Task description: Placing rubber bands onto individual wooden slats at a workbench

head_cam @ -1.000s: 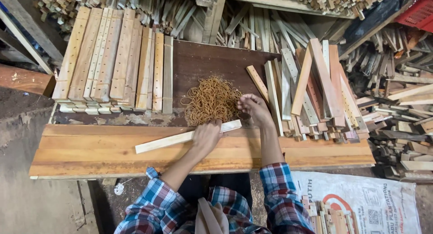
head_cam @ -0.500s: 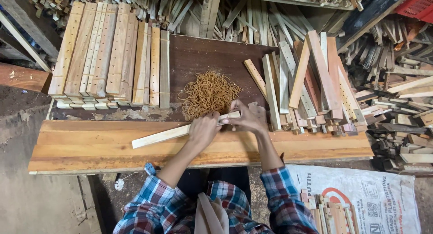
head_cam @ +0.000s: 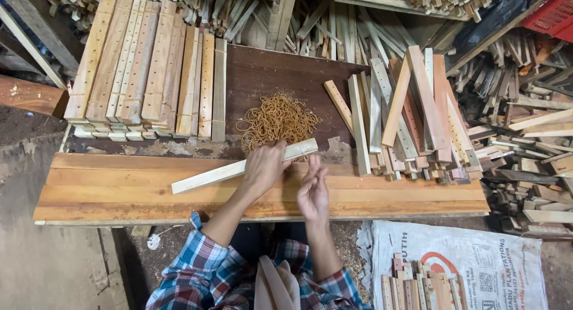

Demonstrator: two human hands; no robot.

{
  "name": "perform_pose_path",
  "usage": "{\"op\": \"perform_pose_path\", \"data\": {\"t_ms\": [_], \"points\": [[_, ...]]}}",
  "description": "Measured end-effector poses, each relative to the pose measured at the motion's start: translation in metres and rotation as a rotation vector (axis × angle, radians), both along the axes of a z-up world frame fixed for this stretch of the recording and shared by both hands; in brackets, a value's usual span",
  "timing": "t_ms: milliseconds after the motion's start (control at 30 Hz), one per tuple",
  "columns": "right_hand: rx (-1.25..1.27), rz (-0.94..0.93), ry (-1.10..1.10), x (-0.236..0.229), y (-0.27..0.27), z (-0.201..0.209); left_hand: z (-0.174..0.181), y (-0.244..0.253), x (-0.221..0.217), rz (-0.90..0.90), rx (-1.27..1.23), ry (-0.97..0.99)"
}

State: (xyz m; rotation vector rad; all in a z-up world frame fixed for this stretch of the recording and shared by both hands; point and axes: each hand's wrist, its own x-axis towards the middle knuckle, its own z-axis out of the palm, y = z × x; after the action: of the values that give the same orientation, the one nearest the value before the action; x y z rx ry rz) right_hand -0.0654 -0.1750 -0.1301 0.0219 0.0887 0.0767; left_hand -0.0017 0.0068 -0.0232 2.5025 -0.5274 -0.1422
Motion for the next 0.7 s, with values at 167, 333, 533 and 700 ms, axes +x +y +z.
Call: {"op": "perform_pose_path", "data": {"t_ms": [167,333,533,700], "points": [[-0.779,-0.045,0.210,0.031,-0.026,0.020,-0.022,-0.001,-0.002,-0.059,0.020,-0.002],[-1.337,0.005,0.123,0.025,-0.019,0.126,-0.051,-0.018,-0.008,-0.127,0.187,-0.088],[-1.381,0.126,0.156,0.006,-0.019,0.163,-0.021,-0.026,-0.014,-0.202,0.272,-0.436],[-1.079,-0.001,0.275,0.009,-0.081,-0.009,-0.007,-0.039,-0.005,-0.064,-0.110,-0.837]]}}
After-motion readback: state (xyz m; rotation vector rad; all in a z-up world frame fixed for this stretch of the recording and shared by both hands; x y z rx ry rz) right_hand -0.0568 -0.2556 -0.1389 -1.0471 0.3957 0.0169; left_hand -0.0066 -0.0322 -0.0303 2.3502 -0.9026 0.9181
